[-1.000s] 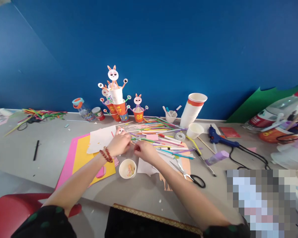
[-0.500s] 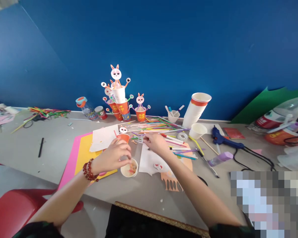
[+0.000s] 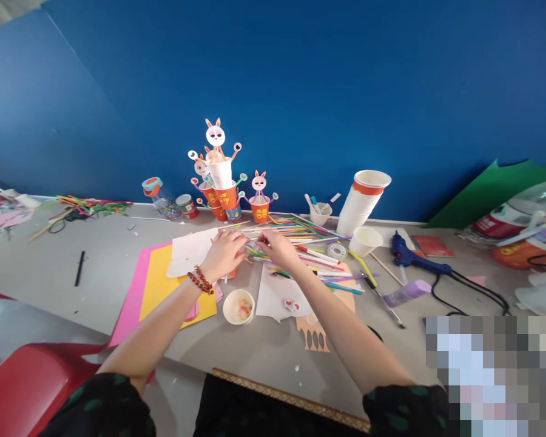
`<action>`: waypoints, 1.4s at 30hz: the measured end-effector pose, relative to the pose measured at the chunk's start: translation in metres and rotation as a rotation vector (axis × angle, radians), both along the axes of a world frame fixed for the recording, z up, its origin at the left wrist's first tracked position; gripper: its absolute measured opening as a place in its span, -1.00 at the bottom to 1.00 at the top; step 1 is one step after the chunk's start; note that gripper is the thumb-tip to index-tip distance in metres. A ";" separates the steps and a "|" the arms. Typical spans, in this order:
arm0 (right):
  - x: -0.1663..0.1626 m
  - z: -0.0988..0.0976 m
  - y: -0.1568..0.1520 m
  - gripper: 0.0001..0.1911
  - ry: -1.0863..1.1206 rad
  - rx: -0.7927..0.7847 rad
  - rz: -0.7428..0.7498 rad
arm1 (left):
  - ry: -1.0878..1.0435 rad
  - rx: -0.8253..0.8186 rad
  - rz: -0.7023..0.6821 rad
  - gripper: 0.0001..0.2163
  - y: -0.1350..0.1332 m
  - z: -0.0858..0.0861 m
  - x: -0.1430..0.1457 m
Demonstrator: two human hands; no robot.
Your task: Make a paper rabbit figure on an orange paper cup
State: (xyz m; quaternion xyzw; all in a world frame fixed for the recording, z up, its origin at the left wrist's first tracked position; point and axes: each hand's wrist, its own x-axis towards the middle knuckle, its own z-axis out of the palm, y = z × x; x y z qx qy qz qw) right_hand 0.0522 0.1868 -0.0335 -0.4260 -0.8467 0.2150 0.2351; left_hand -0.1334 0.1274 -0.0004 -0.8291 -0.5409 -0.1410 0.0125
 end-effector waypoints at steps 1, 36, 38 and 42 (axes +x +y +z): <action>0.000 0.002 0.001 -0.86 0.029 0.003 0.010 | -0.014 -0.004 -0.001 -0.75 0.004 -0.001 0.002; 0.022 0.043 -0.098 -0.88 0.010 0.176 0.538 | -0.306 -0.057 0.138 -0.32 -0.140 -0.038 0.017; 0.034 0.048 -0.099 -0.86 0.121 0.130 0.452 | -0.299 -0.055 0.133 -0.33 -0.140 -0.033 0.016; 0.062 0.043 -0.097 -0.86 0.157 0.003 0.241 | -0.303 -0.089 0.160 -0.35 -0.143 -0.030 0.013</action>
